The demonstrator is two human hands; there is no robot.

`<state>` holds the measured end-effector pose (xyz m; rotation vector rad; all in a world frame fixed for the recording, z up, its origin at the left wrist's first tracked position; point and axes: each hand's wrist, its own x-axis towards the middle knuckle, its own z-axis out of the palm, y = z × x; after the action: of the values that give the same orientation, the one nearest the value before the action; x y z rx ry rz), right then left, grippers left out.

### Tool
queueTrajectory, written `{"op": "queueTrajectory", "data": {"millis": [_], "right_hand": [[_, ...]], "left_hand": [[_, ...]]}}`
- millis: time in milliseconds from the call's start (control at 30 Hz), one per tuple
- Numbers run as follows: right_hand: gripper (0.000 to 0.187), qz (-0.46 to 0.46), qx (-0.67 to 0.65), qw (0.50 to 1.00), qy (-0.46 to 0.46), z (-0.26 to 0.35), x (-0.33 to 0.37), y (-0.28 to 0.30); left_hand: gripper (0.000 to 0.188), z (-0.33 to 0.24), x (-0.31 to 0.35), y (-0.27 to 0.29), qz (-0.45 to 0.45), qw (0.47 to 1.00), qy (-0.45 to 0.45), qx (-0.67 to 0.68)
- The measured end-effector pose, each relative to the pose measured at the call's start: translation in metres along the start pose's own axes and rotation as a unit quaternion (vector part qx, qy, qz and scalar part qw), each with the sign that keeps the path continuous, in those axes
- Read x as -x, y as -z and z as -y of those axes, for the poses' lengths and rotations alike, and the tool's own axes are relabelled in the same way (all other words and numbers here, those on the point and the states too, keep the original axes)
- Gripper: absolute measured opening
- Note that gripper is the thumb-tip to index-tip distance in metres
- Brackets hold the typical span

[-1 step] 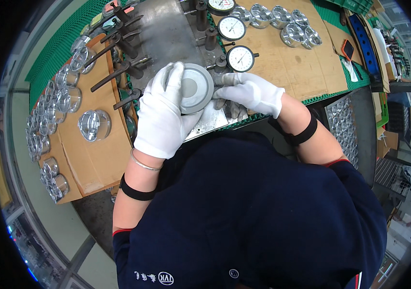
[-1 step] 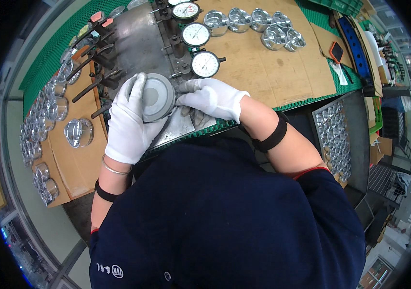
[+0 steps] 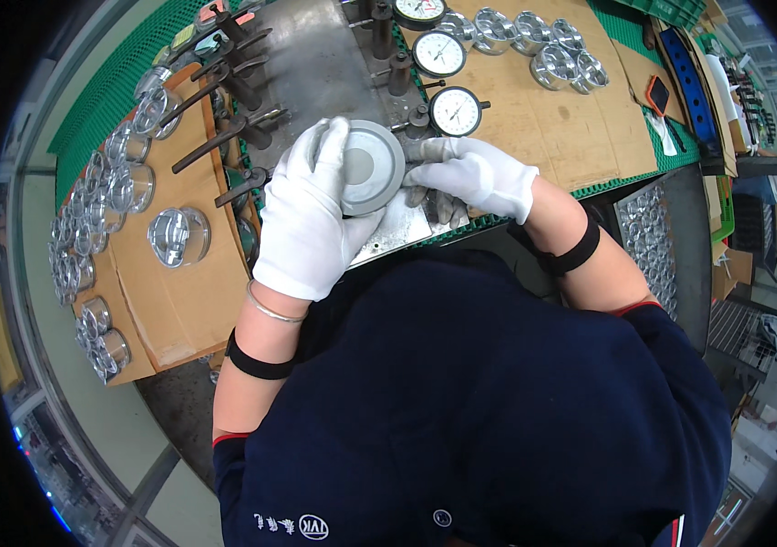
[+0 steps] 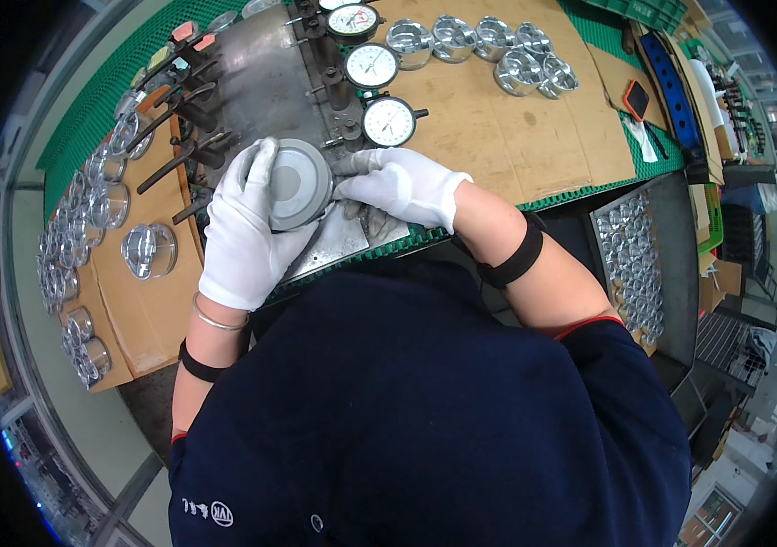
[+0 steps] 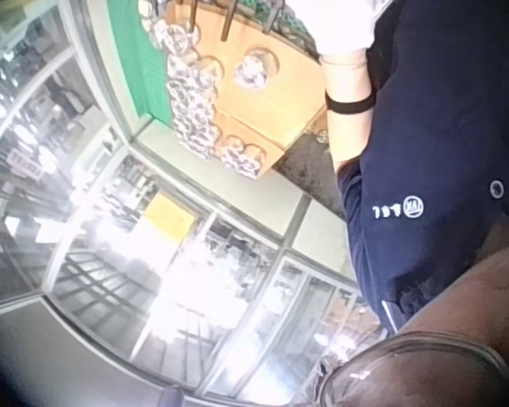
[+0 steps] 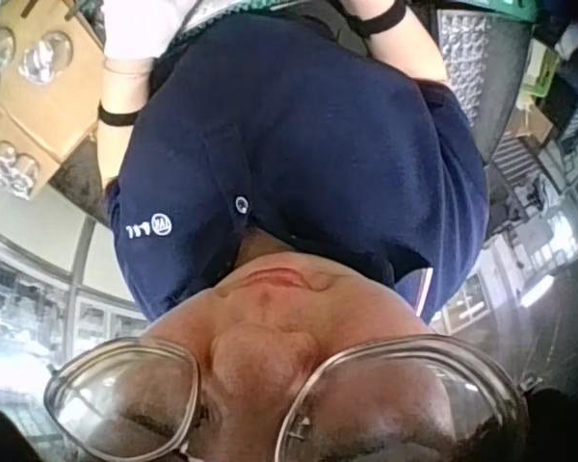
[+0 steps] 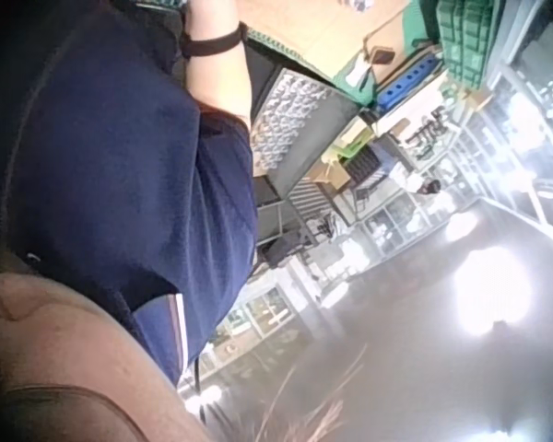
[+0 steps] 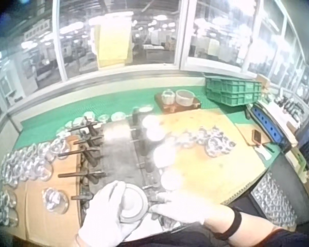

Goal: The recorder is inspecting and measuring pistons at a workbench using dial gauges, then sorting and packing them into a bin.

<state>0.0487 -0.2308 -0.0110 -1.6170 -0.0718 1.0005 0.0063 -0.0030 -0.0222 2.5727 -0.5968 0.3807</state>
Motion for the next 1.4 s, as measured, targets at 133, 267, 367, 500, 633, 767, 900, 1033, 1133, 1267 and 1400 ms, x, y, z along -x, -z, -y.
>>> {"op": "queueTrajectory", "data": {"millis": [133,267,367,500,633,767,900,1033,1133,1267,1400], "right_hand": [[0.039,-0.057,0.019,0.998,0.018,-0.007,-0.001,-0.005],[0.033,-0.062,0.023,0.998,0.011,-0.014,-0.003,0.001],[0.039,-0.081,0.027,0.996,-0.011,-0.006,-0.002,-0.005],[0.037,-0.08,0.027,0.996,-0.01,-0.009,-0.004,-0.004],[0.039,-0.078,0.031,0.996,-0.004,-0.005,-0.002,-0.007],[0.044,-0.078,0.048,0.996,0.003,-0.005,0.003,-0.012],[0.05,-0.069,0.141,0.986,0.054,-0.016,0.002,-0.011],[0.053,-0.059,0.157,0.985,0.025,-0.008,0.008,-0.018],[0.03,-0.065,0.139,0.988,-0.024,-0.002,0.015,-0.023],[0.057,-0.062,0.212,0.975,0.031,-0.008,0.017,-0.022],[0.067,-0.033,0.155,0.987,-0.032,0.003,0.024,-0.03]], "left_hand": [[0.087,0.008,-0.003,0.012,0.013,0.988,-0.015,0.153],[0.059,0.029,-0.006,0.032,0.081,0.853,0.161,0.49],[0.053,0.04,-0.002,0.036,0.084,0.861,0.159,0.477],[0.047,0.046,-0.001,0.035,0.09,0.882,0.115,0.448],[0.043,0.049,0.0,0.036,0.089,0.929,0.065,0.352],[0.06,0.051,0.0,0.036,0.101,0.884,0.105,0.445],[0.058,0.048,-0.001,0.036,0.104,0.901,0.102,0.409],[0.053,0.041,-0.001,0.038,0.101,0.917,0.102,0.371],[0.051,0.039,-0.004,0.042,0.1,0.924,0.101,0.356],[0.073,0.011,-0.006,0.038,0.055,0.979,0.066,0.183],[0.083,0.006,-0.006,0.019,0.03,0.996,-0.032,0.082]]}}
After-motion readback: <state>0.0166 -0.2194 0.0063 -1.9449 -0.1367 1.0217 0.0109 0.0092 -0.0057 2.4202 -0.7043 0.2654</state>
